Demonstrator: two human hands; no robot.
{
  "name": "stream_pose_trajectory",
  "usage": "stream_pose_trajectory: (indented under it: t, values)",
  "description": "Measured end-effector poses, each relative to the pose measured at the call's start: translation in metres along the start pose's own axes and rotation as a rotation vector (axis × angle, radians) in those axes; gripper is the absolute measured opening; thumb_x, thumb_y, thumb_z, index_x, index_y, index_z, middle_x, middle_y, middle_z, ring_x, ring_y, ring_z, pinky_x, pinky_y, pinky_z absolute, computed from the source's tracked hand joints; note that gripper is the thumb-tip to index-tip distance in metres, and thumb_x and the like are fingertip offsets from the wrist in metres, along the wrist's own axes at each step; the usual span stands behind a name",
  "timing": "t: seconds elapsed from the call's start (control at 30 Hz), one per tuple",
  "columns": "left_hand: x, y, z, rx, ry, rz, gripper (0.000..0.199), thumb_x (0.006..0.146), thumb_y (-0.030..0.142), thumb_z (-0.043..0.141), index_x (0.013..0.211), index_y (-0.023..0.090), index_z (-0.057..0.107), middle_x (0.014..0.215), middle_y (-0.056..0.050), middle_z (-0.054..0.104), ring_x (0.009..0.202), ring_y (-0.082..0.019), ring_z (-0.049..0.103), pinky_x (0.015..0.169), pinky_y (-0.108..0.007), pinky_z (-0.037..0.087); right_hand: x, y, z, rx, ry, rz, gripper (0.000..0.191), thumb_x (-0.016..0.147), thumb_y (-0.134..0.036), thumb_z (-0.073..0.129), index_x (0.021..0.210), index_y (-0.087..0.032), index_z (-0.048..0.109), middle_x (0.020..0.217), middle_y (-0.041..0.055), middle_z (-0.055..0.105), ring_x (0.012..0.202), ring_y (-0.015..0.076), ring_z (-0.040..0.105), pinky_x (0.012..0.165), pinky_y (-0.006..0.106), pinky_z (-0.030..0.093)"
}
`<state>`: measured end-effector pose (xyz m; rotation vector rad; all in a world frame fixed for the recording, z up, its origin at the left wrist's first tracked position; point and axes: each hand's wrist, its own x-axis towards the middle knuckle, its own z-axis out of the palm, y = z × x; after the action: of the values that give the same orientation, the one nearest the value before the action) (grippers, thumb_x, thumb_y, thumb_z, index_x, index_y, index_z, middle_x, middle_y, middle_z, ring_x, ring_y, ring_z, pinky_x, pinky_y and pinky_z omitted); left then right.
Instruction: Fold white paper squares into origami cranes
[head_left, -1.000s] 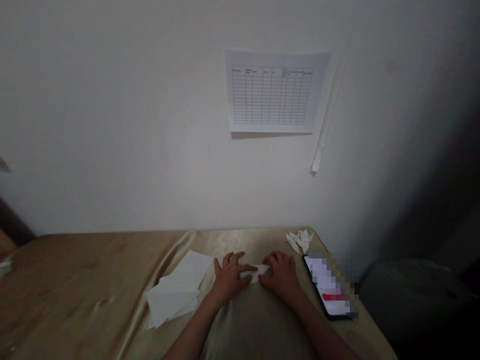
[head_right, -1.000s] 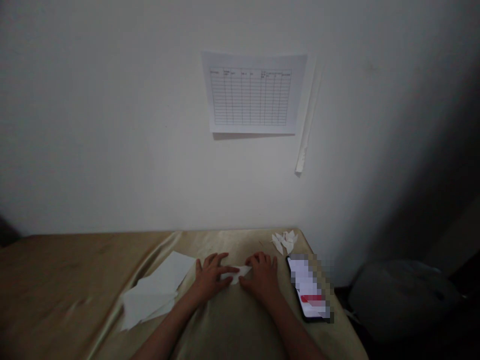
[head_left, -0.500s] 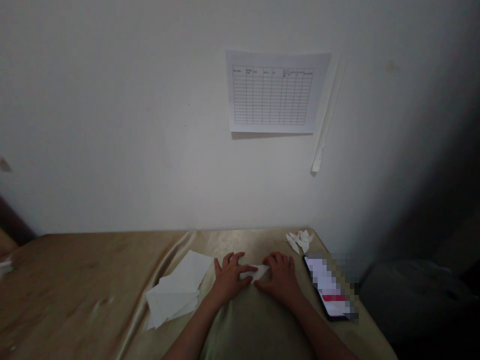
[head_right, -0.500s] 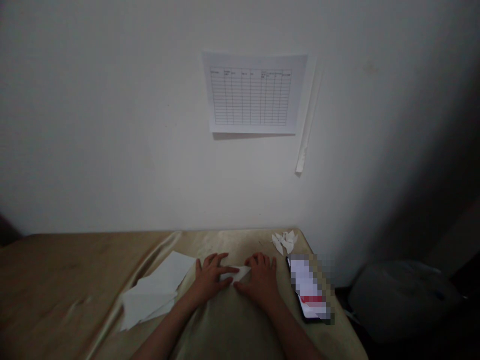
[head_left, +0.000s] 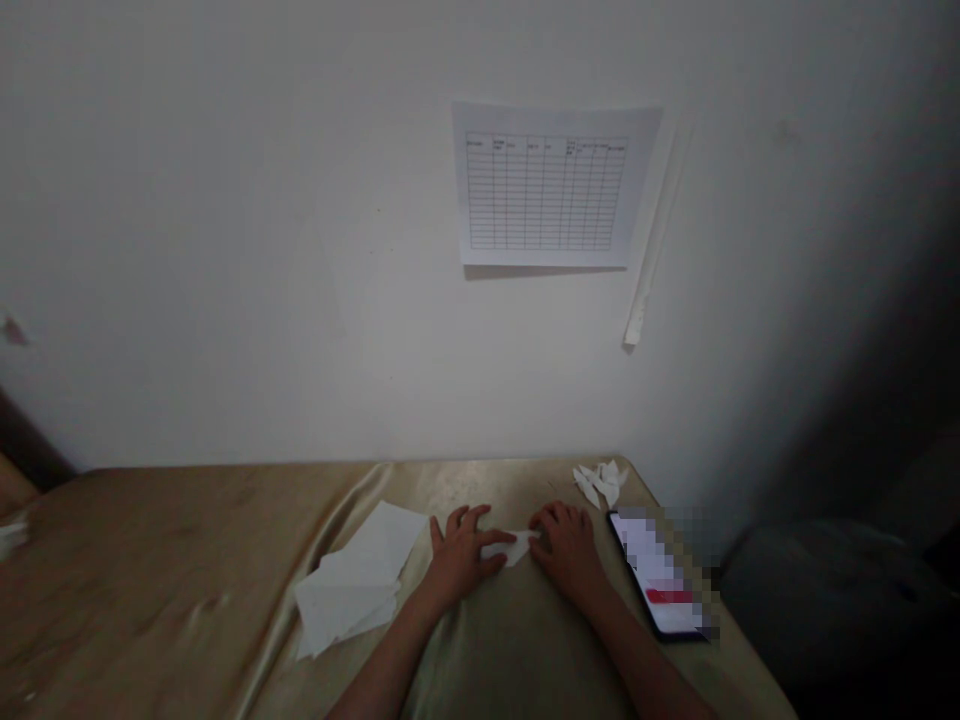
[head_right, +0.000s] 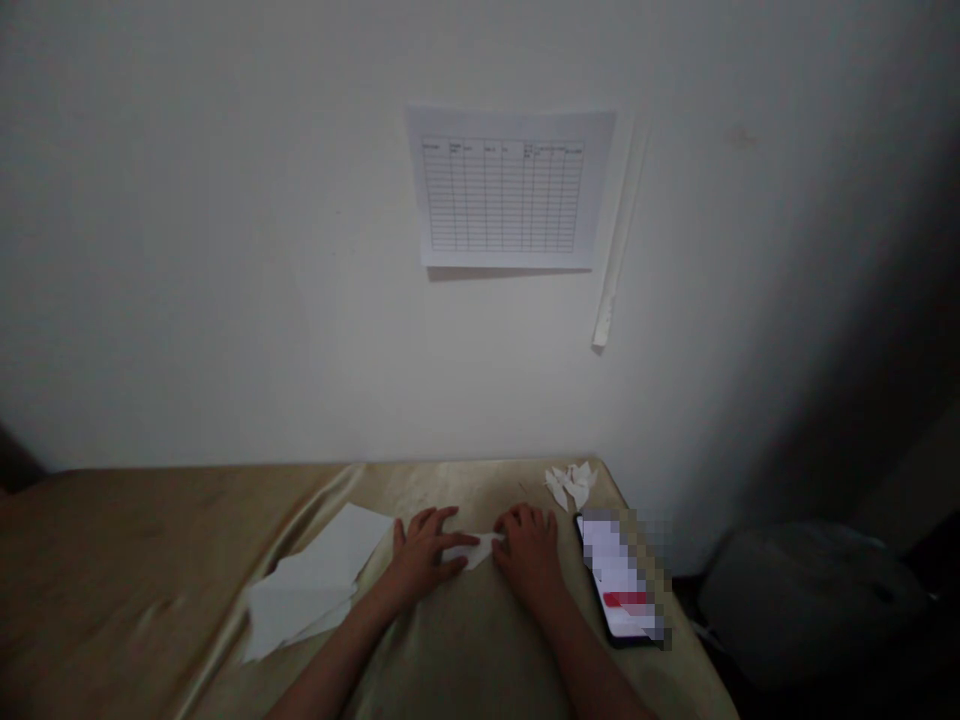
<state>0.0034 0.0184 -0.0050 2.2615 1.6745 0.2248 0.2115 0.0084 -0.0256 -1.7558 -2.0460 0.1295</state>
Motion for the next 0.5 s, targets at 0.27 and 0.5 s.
stream_pose_trajectory:
  t: [0.27, 0.5]
  values:
    - [0.0002, -0.0037, -0.0008, -0.006, -0.007, 0.03, 0.044, 0.076, 0.051, 0.073, 0.118, 0.057, 0.064, 0.157, 0.005, 0.038, 0.148, -0.039, 0.022, 0.11, -0.077, -0.002, 0.0031, 0.0047, -0.0002, -0.006, -0.009, 0.019, 0.027, 0.088, -0.016, 0.052, 0.104, -0.029, 0.068, 0.117, 0.0036, 0.063, 0.115, 0.0235, 0.052, 0.109, 0.044, 0.025]
    - [0.0013, -0.0068, -0.0024, -0.023, 0.012, 0.047, 0.05, 0.068, 0.054, 0.079, 0.117, 0.056, 0.065, 0.154, 0.005, 0.043, 0.146, -0.038, 0.026, 0.111, -0.077, -0.001, 0.0042, 0.0051, -0.0009, 0.024, -0.01, 0.026, 0.029, 0.087, -0.013, 0.05, 0.103, -0.029, 0.069, 0.116, 0.0036, 0.063, 0.113, 0.0237, 0.052, 0.106, 0.042, 0.027]
